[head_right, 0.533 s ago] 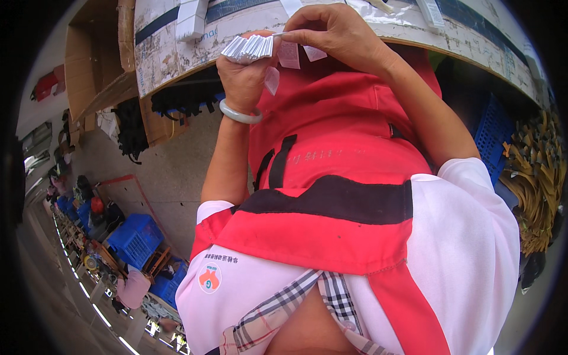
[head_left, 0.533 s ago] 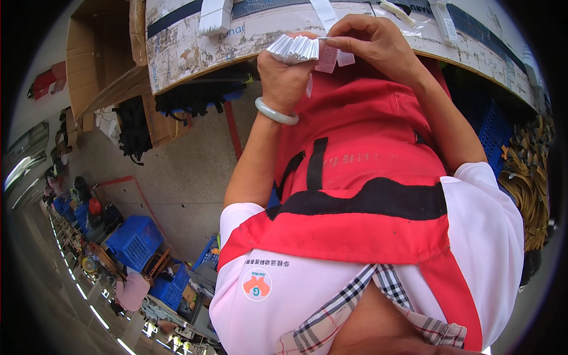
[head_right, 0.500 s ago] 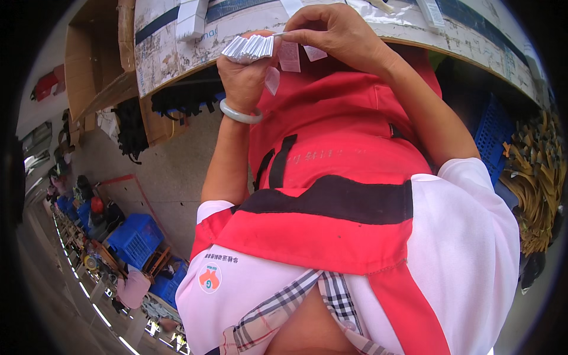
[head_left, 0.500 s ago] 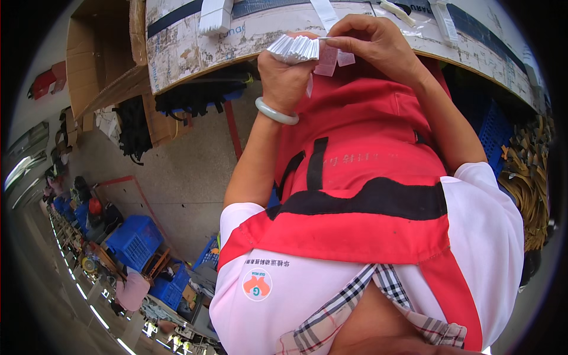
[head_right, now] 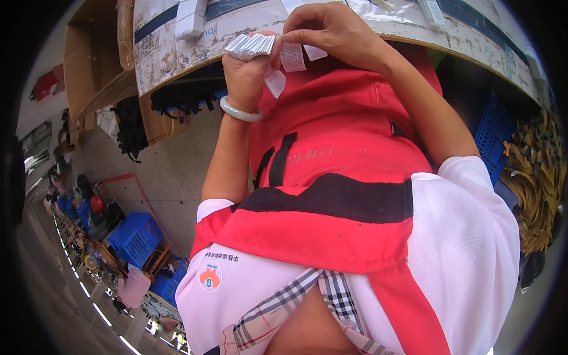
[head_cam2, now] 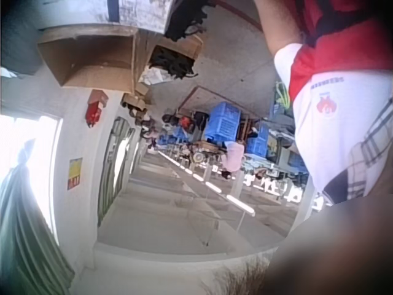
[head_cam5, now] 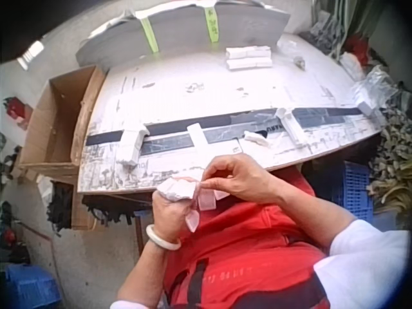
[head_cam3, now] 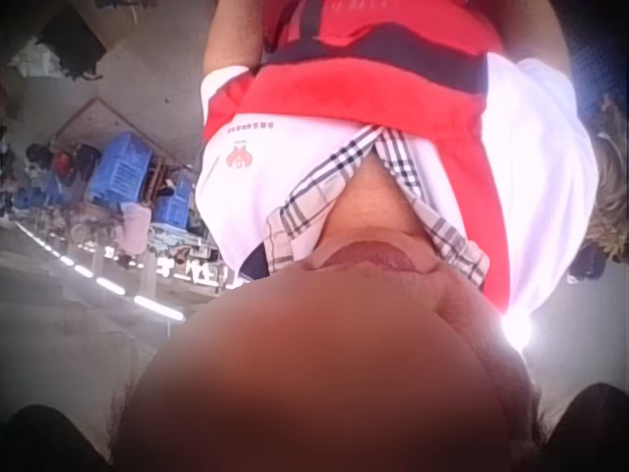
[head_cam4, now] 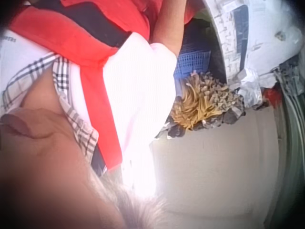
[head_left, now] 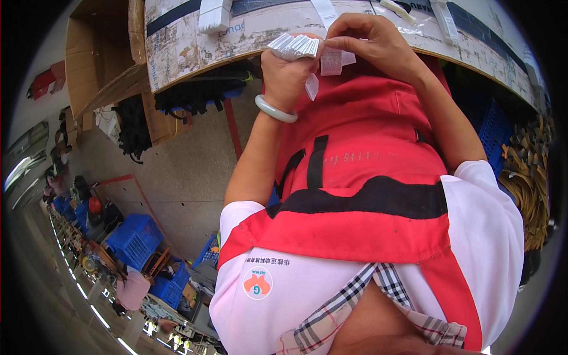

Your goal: The person is sorting and organizing garment care labels at a factory workbench.

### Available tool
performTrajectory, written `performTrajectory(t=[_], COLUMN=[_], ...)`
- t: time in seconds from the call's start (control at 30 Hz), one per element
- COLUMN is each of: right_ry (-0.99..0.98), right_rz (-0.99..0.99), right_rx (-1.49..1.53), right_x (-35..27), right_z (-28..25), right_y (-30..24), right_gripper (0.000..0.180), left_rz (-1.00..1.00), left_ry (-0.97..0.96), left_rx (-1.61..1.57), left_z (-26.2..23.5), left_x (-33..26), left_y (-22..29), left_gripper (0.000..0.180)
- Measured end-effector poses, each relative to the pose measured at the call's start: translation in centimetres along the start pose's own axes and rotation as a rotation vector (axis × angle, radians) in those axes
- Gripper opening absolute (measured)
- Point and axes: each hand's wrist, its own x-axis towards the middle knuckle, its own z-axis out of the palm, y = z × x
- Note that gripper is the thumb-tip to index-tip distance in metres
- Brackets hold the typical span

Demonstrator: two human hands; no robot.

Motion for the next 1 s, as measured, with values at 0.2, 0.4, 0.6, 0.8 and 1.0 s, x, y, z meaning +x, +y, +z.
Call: performTrajectory(t=[0.2,0.4,0.6,0.8,1.0], right_ry=[-0.337,0.028,0.098,0.342,0.346], right_rz=[0.134,-0.025,-0.070,-0.282,-0.309], right_rx=[0.351,0.077,-0.059,-0.553,-0.479], right_x=[0.0,0.2,1.3,3.8,4.0], right_z=[-0.8,1.5,0.9,-0.7,-0.6], right_y=[-3.5,-0.8,1.5,4.9,5.3], right_gripper=[0.015,0.012,0.016,0.012,0.012], left_rz=[-0.477,-0.446,-0.528,-0.467,-0.358], left_ry=[-0.137,-0.188,-0.144,-0.061,-0.020], left_rx=[-0.646,-0.735,-0.582,-0.435,-0.249], left_z=[-1.4,0.0,-0.4,0.0,-0.3], left_x=[-0.3,-0.4,-0.1,0.1,0.1], left_y=[-0.7,-1.2,-0.9,-0.7,-0.4], left_gripper=[0.036,0.056,0.021,0.019,0.018])
